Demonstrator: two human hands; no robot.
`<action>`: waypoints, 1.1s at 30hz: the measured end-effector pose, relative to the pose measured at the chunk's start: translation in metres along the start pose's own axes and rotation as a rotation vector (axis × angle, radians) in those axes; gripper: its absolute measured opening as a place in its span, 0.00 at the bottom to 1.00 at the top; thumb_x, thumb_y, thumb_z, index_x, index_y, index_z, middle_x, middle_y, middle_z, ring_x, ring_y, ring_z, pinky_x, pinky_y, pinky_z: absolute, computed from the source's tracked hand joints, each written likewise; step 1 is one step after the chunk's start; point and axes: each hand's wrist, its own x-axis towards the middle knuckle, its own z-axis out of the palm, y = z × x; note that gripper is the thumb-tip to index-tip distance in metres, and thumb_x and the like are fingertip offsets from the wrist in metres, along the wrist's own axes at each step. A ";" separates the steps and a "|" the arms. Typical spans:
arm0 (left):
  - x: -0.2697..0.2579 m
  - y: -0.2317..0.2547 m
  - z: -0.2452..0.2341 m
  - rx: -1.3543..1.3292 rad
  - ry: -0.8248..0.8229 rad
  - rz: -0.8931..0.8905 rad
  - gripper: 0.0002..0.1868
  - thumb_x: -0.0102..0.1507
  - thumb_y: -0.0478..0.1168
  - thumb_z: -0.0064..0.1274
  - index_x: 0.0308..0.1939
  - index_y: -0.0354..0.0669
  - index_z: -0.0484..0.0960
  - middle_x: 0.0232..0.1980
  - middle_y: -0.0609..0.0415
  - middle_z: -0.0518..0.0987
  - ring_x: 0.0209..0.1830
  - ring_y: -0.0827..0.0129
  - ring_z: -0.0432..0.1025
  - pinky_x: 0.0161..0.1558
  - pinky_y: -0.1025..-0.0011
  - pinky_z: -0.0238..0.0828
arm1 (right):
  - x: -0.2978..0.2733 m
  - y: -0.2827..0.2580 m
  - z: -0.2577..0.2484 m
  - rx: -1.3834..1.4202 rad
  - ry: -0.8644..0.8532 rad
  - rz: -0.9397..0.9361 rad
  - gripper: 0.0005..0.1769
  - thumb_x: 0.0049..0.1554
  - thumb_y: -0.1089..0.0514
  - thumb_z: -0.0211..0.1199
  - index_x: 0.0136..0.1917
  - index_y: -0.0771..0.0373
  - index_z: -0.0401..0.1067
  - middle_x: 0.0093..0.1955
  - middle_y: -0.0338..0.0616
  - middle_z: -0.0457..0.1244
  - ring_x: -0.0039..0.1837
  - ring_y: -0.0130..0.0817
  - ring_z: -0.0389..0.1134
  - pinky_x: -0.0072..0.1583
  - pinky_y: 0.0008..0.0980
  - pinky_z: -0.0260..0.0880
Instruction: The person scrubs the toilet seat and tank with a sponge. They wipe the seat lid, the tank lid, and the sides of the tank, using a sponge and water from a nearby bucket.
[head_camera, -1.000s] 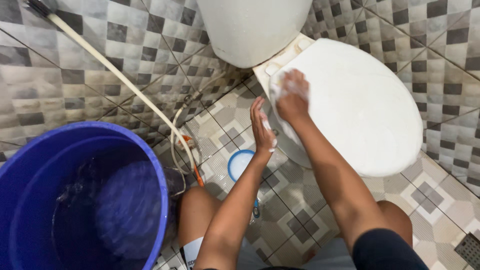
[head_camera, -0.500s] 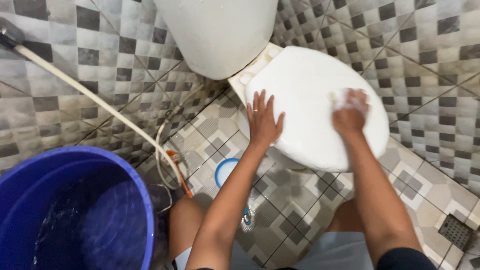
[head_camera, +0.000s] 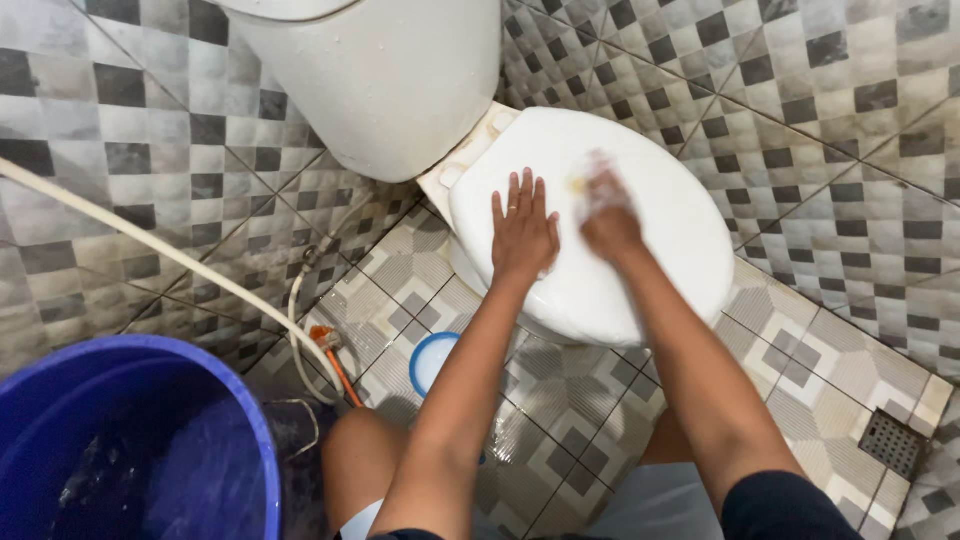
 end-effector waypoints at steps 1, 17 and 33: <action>-0.002 0.001 0.000 -0.011 0.003 -0.003 0.34 0.70 0.49 0.36 0.78 0.37 0.56 0.84 0.44 0.48 0.85 0.53 0.37 0.78 0.47 0.27 | -0.011 -0.027 -0.013 -0.020 -0.083 -0.069 0.27 0.64 0.62 0.51 0.74 0.75 0.61 0.86 0.59 0.45 0.83 0.57 0.49 0.80 0.46 0.50; -0.023 0.001 -0.013 -0.335 0.426 -0.121 0.22 0.71 0.41 0.40 0.64 0.31 0.75 0.75 0.39 0.67 0.80 0.48 0.55 0.79 0.54 0.48 | 0.034 0.041 0.009 -0.221 -0.049 0.028 0.29 0.64 0.52 0.53 0.68 0.80 0.68 0.80 0.64 0.51 0.81 0.53 0.49 0.79 0.41 0.46; -0.029 -0.002 -0.018 -0.418 0.492 -0.169 0.21 0.71 0.43 0.41 0.61 0.31 0.76 0.73 0.39 0.70 0.78 0.48 0.59 0.77 0.54 0.52 | -0.055 0.028 -0.065 -0.483 -0.061 0.020 0.18 0.65 0.61 0.52 0.63 0.70 0.73 0.84 0.62 0.53 0.84 0.54 0.53 0.81 0.40 0.58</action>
